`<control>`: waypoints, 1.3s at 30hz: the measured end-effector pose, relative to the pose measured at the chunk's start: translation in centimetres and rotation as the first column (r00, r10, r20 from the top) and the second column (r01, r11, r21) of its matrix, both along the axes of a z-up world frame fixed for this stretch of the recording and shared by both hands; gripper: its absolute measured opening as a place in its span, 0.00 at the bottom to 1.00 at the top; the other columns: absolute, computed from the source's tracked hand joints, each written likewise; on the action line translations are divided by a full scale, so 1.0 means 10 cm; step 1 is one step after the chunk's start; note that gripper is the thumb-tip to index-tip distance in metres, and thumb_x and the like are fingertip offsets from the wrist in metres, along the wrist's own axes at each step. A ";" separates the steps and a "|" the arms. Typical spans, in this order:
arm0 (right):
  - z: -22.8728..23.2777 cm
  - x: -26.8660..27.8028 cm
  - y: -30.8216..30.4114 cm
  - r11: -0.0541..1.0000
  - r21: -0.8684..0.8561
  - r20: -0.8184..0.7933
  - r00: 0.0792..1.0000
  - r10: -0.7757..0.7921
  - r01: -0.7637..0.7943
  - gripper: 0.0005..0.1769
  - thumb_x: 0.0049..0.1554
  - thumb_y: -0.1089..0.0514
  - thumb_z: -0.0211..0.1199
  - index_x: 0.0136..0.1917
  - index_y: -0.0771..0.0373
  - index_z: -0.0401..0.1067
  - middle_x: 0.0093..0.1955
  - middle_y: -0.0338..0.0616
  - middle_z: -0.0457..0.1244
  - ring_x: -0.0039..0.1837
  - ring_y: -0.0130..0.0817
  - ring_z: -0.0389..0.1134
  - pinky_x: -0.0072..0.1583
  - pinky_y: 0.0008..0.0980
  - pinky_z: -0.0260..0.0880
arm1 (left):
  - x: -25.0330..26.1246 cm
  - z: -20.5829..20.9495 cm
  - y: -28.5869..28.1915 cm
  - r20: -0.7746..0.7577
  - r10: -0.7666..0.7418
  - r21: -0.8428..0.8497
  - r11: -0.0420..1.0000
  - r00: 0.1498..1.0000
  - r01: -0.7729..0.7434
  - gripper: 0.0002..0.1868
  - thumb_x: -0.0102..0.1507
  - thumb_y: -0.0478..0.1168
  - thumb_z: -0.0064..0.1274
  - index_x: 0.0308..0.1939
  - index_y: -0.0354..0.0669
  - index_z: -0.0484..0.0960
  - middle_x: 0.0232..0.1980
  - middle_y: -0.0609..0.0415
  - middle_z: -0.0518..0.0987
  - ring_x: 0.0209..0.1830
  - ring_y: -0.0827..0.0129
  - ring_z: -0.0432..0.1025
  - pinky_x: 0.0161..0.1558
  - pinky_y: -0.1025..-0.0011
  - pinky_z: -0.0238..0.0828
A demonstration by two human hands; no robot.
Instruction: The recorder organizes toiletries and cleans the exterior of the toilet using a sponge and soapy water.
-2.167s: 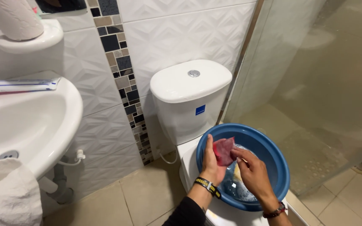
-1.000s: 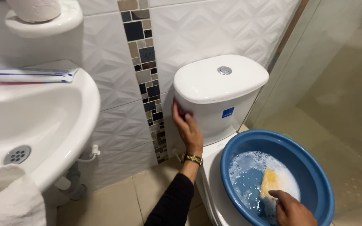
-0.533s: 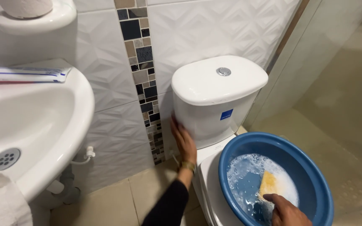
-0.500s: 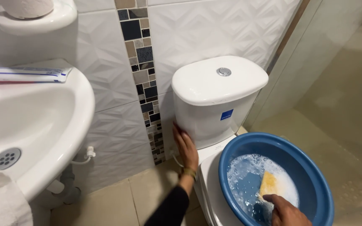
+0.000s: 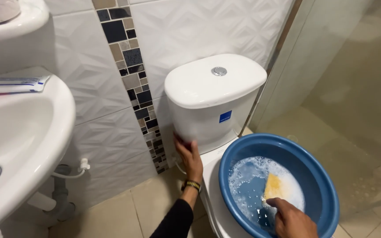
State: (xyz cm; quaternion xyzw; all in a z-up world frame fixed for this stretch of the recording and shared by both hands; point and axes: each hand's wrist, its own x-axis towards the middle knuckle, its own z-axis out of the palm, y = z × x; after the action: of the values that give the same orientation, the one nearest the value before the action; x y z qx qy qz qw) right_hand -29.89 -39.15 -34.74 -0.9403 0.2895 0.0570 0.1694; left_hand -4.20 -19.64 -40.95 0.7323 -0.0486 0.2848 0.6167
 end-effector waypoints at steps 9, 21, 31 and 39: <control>0.07 0.04 0.01 1.000 0.012 -0.178 0.984 -0.005 0.007 0.29 0.56 0.60 0.53 0.64 0.29 0.72 0.61 0.35 0.72 0.62 0.35 0.75 0.68 0.35 0.73 | 0.35 0.70 0.16 0.114 -0.191 -0.274 0.937 0.975 0.216 0.48 0.72 0.71 0.20 0.82 0.38 0.39 0.86 0.38 0.41 0.85 0.48 0.40 0.79 0.55 0.42; 0.15 0.02 0.02 0.999 0.032 -0.190 0.982 0.007 -0.001 0.30 0.55 0.61 0.53 0.66 0.31 0.71 0.62 0.36 0.71 0.63 0.38 0.74 0.68 0.37 0.73 | -0.12 0.47 0.01 -0.113 -0.109 -0.330 0.942 0.988 0.066 0.35 0.70 0.47 0.35 0.81 0.45 0.49 0.83 0.42 0.52 0.79 0.49 0.55 0.73 0.60 0.54; 0.11 0.01 0.07 0.999 0.024 -0.061 0.998 -0.025 0.026 0.15 0.59 0.44 0.56 0.58 0.34 0.76 0.56 0.33 0.73 0.57 0.35 0.77 0.62 0.36 0.77 | 0.22 0.50 0.34 0.402 -0.502 0.886 0.423 0.766 -0.188 0.30 0.70 0.30 0.32 0.78 0.40 0.61 0.83 0.48 0.56 0.83 0.61 0.54 0.79 0.62 0.48; 0.29 -0.08 0.09 1.000 0.023 0.072 0.997 0.000 -0.001 0.18 0.59 0.40 0.53 0.56 0.39 0.78 0.54 0.35 0.73 0.55 0.39 0.76 0.58 0.40 0.77 | 0.46 0.27 0.47 0.061 -0.777 0.873 -0.263 0.627 -0.410 0.35 0.65 0.42 0.35 0.77 0.34 0.58 0.83 0.45 0.52 0.82 0.62 0.46 0.79 0.62 0.38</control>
State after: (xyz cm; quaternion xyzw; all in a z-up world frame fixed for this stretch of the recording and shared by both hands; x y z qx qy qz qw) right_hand -30.71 -38.30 -31.81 -0.9399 0.2823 0.0266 0.1904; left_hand 0.38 -14.92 -38.25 0.6995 -0.6226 0.2579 -0.2377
